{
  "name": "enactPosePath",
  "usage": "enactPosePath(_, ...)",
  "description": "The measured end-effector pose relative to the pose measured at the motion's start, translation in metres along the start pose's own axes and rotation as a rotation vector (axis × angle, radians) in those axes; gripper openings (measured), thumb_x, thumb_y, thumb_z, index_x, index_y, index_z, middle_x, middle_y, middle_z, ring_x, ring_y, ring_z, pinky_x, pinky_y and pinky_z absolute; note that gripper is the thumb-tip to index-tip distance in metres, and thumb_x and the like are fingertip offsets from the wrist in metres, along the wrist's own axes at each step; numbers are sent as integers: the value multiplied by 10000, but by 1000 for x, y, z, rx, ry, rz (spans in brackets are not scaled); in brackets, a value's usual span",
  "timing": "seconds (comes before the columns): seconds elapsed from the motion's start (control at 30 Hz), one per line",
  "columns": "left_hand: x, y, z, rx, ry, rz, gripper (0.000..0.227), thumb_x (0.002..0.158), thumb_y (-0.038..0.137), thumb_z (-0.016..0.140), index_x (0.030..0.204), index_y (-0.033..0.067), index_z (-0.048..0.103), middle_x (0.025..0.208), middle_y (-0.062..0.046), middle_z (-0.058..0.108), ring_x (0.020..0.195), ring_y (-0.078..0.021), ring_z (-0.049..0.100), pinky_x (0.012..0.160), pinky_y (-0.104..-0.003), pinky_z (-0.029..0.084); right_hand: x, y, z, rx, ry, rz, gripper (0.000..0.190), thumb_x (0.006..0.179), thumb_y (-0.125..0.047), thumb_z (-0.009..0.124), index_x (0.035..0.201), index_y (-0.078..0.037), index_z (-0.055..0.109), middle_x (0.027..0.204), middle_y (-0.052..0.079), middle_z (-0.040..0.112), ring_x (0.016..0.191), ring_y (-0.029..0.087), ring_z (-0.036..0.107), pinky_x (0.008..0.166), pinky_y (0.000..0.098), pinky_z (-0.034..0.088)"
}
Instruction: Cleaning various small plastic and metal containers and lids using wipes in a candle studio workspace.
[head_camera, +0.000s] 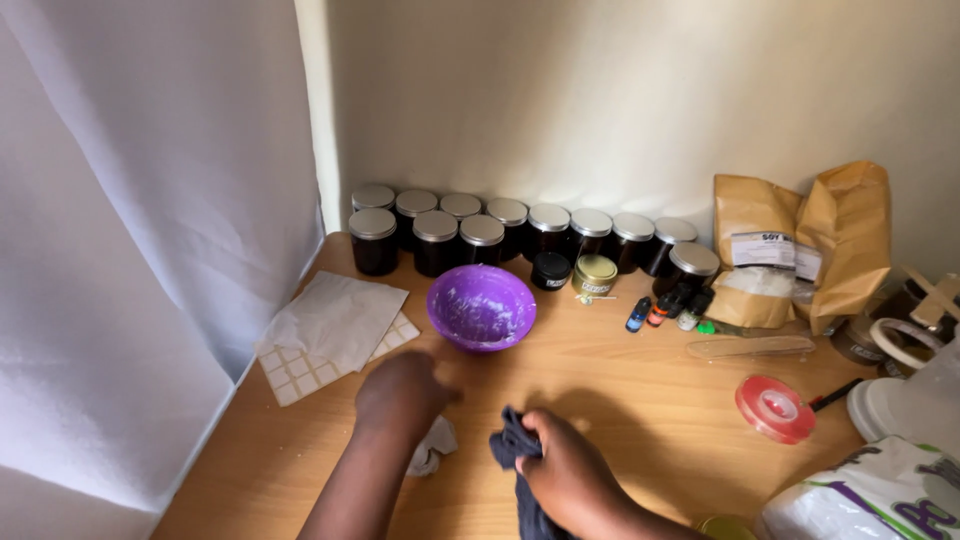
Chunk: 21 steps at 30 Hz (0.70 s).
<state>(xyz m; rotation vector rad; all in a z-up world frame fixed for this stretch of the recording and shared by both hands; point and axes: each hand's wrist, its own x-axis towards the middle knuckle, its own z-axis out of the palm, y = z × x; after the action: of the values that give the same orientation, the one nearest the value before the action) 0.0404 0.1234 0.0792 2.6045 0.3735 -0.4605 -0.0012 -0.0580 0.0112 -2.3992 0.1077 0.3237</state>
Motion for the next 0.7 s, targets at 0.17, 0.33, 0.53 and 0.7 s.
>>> enactPosePath(0.17,-2,-55,62,-39,139,51,313,663,351,762,907,166,697,993,-40,662,940,-245,654,767,-335,535,25,-30,6,145,4,-22,131,765,-133,601,887,-156,643,824,16,690,784,162,641,697,291,436)
enactPosePath(0.33,-84,-81,-2,-839,344,-68,162,682,198,751,801,101,803,926,23,819,802,-101,768,703,-205,535,51,-68,27,77,-14,-126,222,761,-162,603,969,-177,678,929,15,720,882,192,661,727,294,445)
enactPosePath(0.53,-120,-117,-34,-694,494,-448,318,712,176,689,1016,213,775,902,-57,789,828,-157,700,788,-295,493,62,-113,56,-3,-147,-223,431,790,-208,666,1218,-238,626,1132,-15,676,1020,148,636,850,251,477)
enactPosePath(0.7,-108,-136,-31,-667,583,-432,280,741,239,654,989,240,785,800,-53,754,773,-180,666,796,-297,468,44,-124,46,-390,-573,-562,412,748,-154,675,1140,-281,659,1104,-74,669,977,129,604,807,249,427)
